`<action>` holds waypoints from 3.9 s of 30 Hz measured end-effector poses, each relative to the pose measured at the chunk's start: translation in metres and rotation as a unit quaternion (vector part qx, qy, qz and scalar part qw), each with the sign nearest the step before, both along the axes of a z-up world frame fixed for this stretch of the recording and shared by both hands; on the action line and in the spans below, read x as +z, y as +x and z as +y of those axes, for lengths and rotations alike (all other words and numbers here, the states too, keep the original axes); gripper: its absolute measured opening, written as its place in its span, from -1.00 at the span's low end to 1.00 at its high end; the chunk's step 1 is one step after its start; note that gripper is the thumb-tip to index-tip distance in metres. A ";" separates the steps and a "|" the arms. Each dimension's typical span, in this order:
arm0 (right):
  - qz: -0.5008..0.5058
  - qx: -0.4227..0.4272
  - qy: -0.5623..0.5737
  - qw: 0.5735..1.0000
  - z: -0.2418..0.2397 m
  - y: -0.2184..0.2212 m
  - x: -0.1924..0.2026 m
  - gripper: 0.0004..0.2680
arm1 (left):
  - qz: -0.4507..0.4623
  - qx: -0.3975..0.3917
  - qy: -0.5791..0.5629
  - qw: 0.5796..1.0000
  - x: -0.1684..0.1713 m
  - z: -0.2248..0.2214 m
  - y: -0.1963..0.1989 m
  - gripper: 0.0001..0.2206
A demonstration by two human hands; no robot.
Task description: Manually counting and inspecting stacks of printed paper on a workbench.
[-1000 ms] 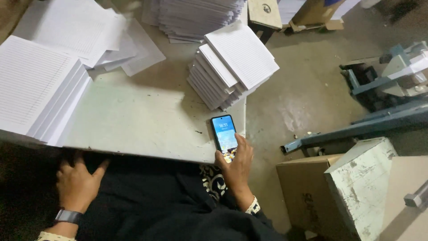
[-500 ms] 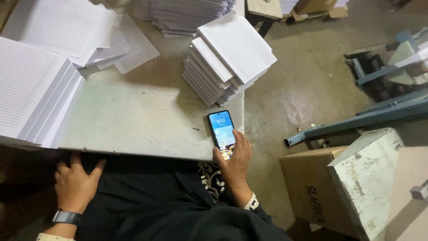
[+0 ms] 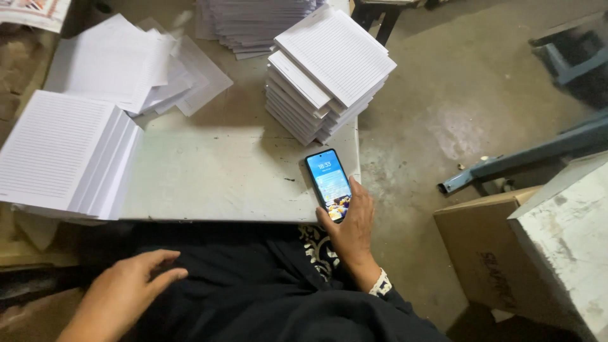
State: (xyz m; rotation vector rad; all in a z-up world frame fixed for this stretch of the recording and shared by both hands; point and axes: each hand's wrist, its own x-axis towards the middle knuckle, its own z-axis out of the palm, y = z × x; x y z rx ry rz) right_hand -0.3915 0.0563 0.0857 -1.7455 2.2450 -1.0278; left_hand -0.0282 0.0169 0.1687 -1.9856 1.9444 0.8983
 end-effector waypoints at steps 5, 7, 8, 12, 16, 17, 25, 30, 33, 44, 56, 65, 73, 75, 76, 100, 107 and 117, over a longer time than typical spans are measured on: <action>0.004 0.009 -0.013 1.000 0.000 -0.006 -0.009 -0.38 | 0.046 0.114 -0.171 0.978 0.076 -0.014 -0.010 -0.83; 0.000 0.022 -0.027 0.999 0.000 -0.009 -0.012 -0.39 | 0.039 0.077 -0.297 0.951 0.075 -0.025 0.002 -0.82; 0.001 0.023 -0.056 0.998 0.000 -0.011 -0.014 -0.40 | 0.063 0.014 -0.381 0.922 0.070 -0.033 0.008 -0.78; 0.012 0.012 -0.131 0.991 -0.005 -0.014 -0.030 -0.34 | 0.012 -0.024 -0.465 0.885 0.060 -0.061 0.016 -0.43; 0.025 0.023 -0.142 0.989 -0.005 -0.006 -0.022 -0.39 | -0.128 -0.041 -0.464 0.876 -0.003 -0.104 0.047 -0.12; 0.038 0.021 -0.144 0.989 -0.005 -0.006 -0.022 -0.39 | -0.133 -0.016 -0.418 0.899 -0.006 -0.109 0.047 -0.10; 0.060 0.003 -0.082 0.995 -0.003 -0.001 -0.008 -0.37 | -0.255 0.050 -0.307 0.916 -0.015 -0.133 0.043 -0.10; 0.040 0.000 -0.005 0.999 -0.001 0.001 -0.004 -0.37 | -0.426 -0.030 -0.307 0.850 -0.031 -0.139 0.053 0.01; 0.030 0.004 0.006 1.000 0.003 0.004 0.006 -0.38 | -0.449 -0.041 -0.324 0.832 -0.026 -0.136 0.055 -0.01; 0.032 0.006 -0.005 0.999 0.012 0.003 0.013 -0.37 | -0.382 -0.042 -0.346 0.856 -0.033 -0.143 0.071 -0.25; 0.023 0.017 -0.012 1.000 0.014 0.012 0.022 -0.38 | -0.319 -0.031 -0.334 0.887 -0.029 -0.144 0.073 -0.26; 0.032 0.023 -0.036 0.999 0.015 0.011 0.022 -0.39 | -0.292 -0.017 -0.321 0.901 -0.025 -0.144 0.070 -0.30; 0.024 0.031 -0.029 0.999 0.016 0.013 0.025 -0.40 | -0.295 -0.023 -0.336 0.894 -0.026 -0.143 0.072 -0.31; 0.019 0.034 -0.033 0.999 0.016 0.012 0.025 -0.40 | -0.285 -0.023 -0.331 0.899 -0.024 -0.143 0.071 -0.34; 0.020 0.035 -0.033 0.999 0.017 0.012 0.025 -0.40 | -0.285 -0.023 -0.331 0.899 -0.024 -0.141 0.068 -0.34; -0.705 0.312 0.339 0.539 -0.188 0.223 0.023 -0.34 | -0.220 -0.234 -0.480 0.816 -0.021 -0.086 0.086 -0.53; -0.542 0.222 0.257 0.769 -0.224 0.230 -0.005 -0.41 | -0.251 -0.205 -0.567 0.757 -0.028 -0.060 0.070 -0.52; -0.543 0.265 0.332 0.724 -0.264 0.243 -0.028 -0.41 | 0.049 0.169 -0.553 0.815 0.004 -0.027 0.075 -0.27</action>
